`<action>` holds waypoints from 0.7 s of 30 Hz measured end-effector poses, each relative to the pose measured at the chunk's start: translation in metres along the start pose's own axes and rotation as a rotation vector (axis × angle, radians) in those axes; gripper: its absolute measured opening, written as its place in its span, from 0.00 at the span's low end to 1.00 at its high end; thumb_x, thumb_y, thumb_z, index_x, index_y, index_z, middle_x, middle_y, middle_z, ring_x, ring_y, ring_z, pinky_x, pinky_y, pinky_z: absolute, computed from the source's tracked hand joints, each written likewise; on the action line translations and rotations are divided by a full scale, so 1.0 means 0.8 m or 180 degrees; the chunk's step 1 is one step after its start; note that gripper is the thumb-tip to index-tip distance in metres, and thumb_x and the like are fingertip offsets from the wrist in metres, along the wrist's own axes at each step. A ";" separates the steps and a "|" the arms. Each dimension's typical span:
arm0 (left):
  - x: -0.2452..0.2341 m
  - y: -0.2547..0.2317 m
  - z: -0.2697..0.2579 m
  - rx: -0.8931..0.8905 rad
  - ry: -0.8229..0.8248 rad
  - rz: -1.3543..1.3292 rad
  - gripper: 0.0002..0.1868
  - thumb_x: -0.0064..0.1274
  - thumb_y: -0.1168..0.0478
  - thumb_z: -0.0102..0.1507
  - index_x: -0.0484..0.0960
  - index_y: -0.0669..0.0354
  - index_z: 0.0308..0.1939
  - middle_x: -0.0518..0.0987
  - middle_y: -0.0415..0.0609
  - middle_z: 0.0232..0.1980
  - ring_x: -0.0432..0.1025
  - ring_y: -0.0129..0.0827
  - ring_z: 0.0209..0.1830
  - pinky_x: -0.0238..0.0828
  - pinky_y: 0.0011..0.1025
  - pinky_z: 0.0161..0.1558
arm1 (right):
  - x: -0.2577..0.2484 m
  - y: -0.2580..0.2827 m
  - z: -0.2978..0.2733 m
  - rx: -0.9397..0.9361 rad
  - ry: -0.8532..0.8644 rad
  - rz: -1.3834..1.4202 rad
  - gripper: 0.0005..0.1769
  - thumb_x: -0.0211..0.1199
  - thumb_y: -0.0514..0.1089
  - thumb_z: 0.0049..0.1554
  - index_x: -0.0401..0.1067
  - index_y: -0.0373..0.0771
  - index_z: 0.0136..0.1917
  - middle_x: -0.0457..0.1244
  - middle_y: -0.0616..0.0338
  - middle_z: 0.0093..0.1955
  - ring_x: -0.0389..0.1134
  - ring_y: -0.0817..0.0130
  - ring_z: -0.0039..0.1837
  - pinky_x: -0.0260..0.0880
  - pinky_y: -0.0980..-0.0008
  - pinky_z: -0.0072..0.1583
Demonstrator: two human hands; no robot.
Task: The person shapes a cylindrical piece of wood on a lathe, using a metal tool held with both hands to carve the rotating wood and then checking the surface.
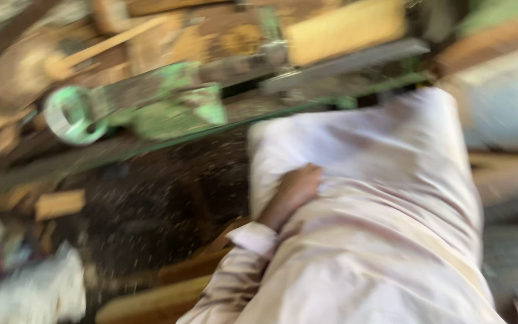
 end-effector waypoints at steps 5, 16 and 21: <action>-0.001 0.012 -0.007 -0.0120 -0.0064 -0.0220 0.14 0.42 0.59 0.66 0.78 0.54 0.53 0.79 0.56 0.56 0.75 0.56 0.50 0.72 0.51 0.50 | -0.089 -0.089 -0.122 0.0315 -0.0020 0.1124 0.14 0.69 0.44 0.65 0.71 0.29 0.49 0.68 0.57 0.43 0.72 0.70 0.41 0.76 0.71 0.44; -0.094 -0.154 0.033 0.1537 -0.0347 -0.1554 0.14 0.47 0.64 0.69 0.79 0.62 0.57 0.82 0.57 0.50 0.78 0.47 0.49 0.75 0.38 0.52 | -0.232 0.028 -0.258 -0.1445 -0.0961 0.2015 0.05 0.64 0.32 0.75 0.69 0.29 0.57 0.69 0.46 0.49 0.75 0.64 0.49 0.77 0.71 0.49; -0.091 -0.259 0.063 0.1494 0.0435 -0.2440 0.21 0.54 0.60 0.66 0.75 0.61 0.63 0.83 0.51 0.48 0.77 0.31 0.49 0.73 0.29 0.52 | -0.200 0.078 -0.269 -0.1727 -0.0626 0.3488 0.03 0.63 0.34 0.74 0.72 0.30 0.57 0.69 0.46 0.45 0.75 0.63 0.44 0.77 0.71 0.45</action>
Point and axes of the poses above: each hand's wrist, its own z-axis towards the middle knuckle, its own x-axis out of the palm, y = z × x, the point moved 5 cm from there along z, towards the middle knuckle
